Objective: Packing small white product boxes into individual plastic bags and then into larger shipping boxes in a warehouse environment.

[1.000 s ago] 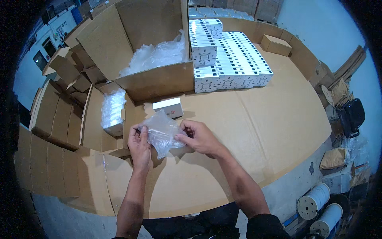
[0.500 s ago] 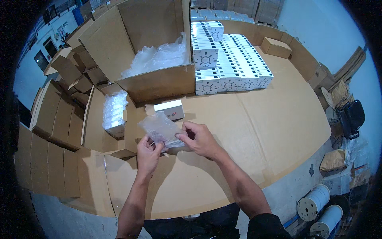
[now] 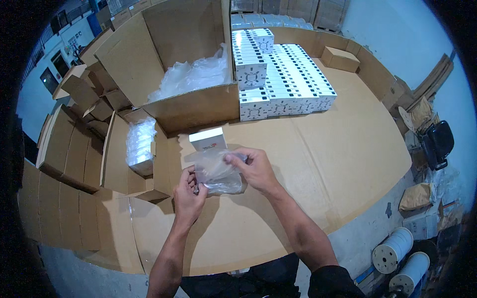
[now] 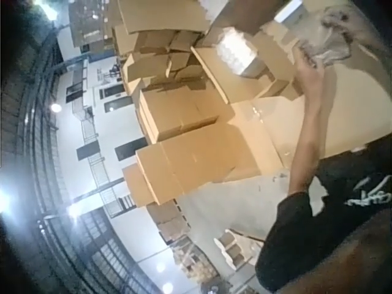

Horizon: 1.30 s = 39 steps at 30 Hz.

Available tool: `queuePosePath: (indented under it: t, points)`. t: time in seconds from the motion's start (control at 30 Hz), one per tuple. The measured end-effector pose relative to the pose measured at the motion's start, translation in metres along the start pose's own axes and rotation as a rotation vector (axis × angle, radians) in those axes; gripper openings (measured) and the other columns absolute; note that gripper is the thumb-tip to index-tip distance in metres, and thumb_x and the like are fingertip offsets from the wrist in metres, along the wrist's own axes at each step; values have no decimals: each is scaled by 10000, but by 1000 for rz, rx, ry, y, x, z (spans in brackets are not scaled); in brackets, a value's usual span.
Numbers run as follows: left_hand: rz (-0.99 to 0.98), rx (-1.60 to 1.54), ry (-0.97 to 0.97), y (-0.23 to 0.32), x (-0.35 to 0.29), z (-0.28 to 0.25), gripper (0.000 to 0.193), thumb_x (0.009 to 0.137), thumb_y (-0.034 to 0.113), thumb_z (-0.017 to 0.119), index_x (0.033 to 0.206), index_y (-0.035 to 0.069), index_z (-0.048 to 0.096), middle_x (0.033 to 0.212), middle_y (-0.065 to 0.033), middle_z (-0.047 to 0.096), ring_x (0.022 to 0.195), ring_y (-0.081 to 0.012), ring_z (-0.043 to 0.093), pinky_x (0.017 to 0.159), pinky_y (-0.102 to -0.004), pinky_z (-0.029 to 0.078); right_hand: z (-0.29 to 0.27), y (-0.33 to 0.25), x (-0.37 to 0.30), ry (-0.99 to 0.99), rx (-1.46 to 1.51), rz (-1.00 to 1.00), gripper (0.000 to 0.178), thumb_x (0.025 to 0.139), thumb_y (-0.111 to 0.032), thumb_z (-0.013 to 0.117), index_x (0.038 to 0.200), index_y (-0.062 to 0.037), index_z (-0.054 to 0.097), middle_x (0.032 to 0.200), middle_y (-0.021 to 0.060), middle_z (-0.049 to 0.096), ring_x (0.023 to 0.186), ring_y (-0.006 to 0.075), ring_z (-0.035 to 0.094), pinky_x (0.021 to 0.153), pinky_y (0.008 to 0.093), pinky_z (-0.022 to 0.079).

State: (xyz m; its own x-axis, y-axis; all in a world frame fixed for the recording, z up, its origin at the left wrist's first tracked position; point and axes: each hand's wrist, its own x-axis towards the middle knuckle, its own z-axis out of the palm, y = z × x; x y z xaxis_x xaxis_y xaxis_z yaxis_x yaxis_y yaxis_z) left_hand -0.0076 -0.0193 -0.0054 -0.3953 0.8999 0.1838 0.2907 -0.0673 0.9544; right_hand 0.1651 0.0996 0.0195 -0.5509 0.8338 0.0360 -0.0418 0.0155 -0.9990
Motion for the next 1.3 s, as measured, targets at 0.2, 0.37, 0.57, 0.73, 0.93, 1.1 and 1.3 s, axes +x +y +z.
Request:
queuePosePath:
  t: [0.2,0.37,0.57,0.73,0.93,1.1,1.3]
  points:
    - [-115,-69,-189,2,2,-6,461,831,-123,587,1280,-39,528,1062,-125,683,940,-146,679,784,-266,559,-3,13,5,186,124,-119,285,997,-251,672,949,22,740,801,13,689,745,61,579,650,230,462]
    - [-219,-322,-214,-5,7,-17,434,910,43,561,1335,-36,517,1145,-128,661,941,-154,669,806,-263,555,3,6,2,388,99,-155,289,1006,-262,659,940,6,742,728,-24,638,650,39,529,583,224,435]
    - [-327,-659,-218,-2,15,-15,391,1039,270,504,1280,-26,589,1077,-91,677,872,-124,653,788,-260,542,11,10,-1,326,54,-100,266,998,-249,670,945,1,743,717,-32,636,640,47,542,565,235,442]
    - [-259,-286,-32,6,8,9,287,1058,240,535,991,-9,661,883,-20,674,773,-68,601,671,-255,508,34,17,-7,330,-188,-245,234,977,-213,685,958,17,720,694,56,657,625,90,570,576,282,471]
    - [-65,42,351,-5,12,12,314,1073,241,475,942,-12,605,710,-51,569,610,-136,492,573,-342,426,54,8,-11,282,-348,-174,233,991,-182,648,884,25,632,632,142,586,563,135,526,549,342,453]
    - [3,195,351,15,10,12,308,1072,233,449,951,-13,589,681,-108,536,594,-189,502,584,-376,431,47,24,-5,406,-196,-151,360,1052,-270,547,845,22,580,625,102,535,593,119,494,567,324,438]
    - [70,170,422,13,11,13,282,1063,229,464,946,-5,570,656,-113,535,584,-204,518,570,-376,421,55,27,-4,533,-40,-231,356,1058,-274,536,860,20,575,652,75,560,604,108,493,573,316,442]
